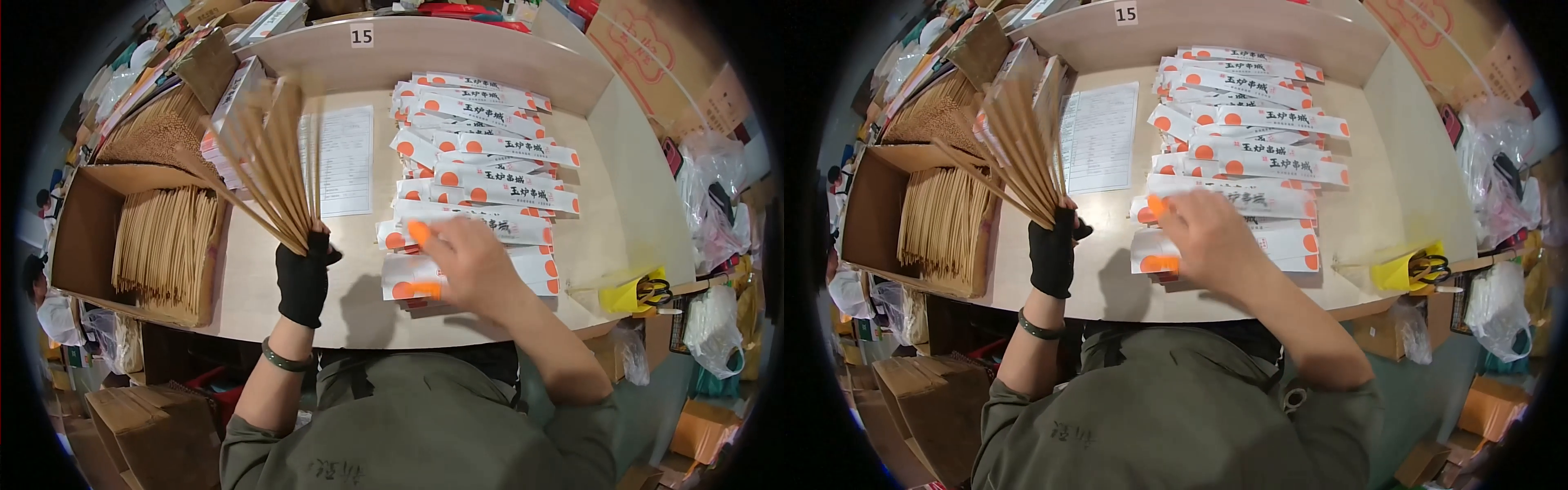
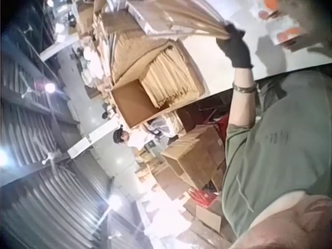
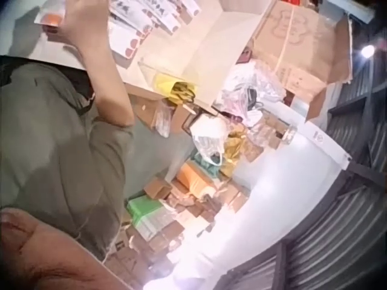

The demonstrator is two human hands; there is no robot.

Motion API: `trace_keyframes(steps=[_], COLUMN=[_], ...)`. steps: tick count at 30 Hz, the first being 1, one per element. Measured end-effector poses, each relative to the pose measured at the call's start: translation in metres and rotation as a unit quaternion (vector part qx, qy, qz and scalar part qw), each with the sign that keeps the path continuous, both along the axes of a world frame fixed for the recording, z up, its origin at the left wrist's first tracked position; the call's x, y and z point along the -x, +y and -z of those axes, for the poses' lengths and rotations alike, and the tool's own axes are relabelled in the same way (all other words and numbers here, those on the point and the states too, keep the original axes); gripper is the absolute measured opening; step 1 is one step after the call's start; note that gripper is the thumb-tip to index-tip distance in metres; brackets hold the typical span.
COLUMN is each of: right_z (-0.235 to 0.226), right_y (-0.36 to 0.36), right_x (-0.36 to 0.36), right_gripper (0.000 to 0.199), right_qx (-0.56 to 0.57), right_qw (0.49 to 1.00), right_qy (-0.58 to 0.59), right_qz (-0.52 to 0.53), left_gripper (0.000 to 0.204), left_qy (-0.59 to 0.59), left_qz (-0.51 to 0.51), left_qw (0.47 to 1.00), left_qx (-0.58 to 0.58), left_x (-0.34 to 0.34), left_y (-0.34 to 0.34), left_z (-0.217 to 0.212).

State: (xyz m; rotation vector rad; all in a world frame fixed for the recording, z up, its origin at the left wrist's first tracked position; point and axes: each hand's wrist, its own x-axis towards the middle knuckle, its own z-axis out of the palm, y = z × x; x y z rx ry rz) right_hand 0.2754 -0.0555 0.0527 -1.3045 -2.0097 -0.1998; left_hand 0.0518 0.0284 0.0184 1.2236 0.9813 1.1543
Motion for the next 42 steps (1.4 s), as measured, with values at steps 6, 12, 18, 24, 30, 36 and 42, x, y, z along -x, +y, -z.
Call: trace_keyframes(steps=[6, 12, 18, 24, 30, 36, 42], right_z=[0.045, 0.05, 0.028, 0.021, 0.017, 0.014, 0.012], right_y=[-0.038, -0.041, -0.032, -0.027, -0.029, -0.029, -0.03], right_x=[0.0, 0.003, -0.004, -0.018, -0.023, -0.023, -0.024], right_gripper=[0.019, 0.014, 0.022, 0.021, 0.018, 0.016, 0.013], right_qx=[0.101, 0.04, 0.291, 0.35, 0.364, 0.371, 0.367], right_qw=[0.985, 0.999, 0.915, 0.795, 0.812, 0.819, 0.847], right_qy=[-0.124, 0.015, 0.263, 0.49, 0.453, 0.436, 0.381], right_qz=[-0.057, -0.006, 0.093, 0.074, 0.049, 0.052, 0.056], left_gripper=[0.018, 0.012, 0.01, 0.007, 0.015, 0.015, 0.012], left_qy=[0.165, 0.125, 0.194, 0.261, 0.273, 0.29, 0.296], left_qz=[-0.006, -0.015, -0.057, -0.015, -0.044, -0.018, -0.015], left_qw=[0.986, 0.99, 0.979, 0.965, 0.959, 0.953, 0.953], left_qx=[-0.026, 0.071, 0.042, -0.01, -0.068, -0.084, -0.065], left_x=[0.013, 0.033, 0.06, 0.078, 0.094, 0.103, 0.101], left_y=[-0.014, -0.025, -0.026, -0.032, -0.026, -0.016, -0.017], left_z=[0.026, 0.028, 0.031, 0.017, 0.012, 0.002, -0.002])
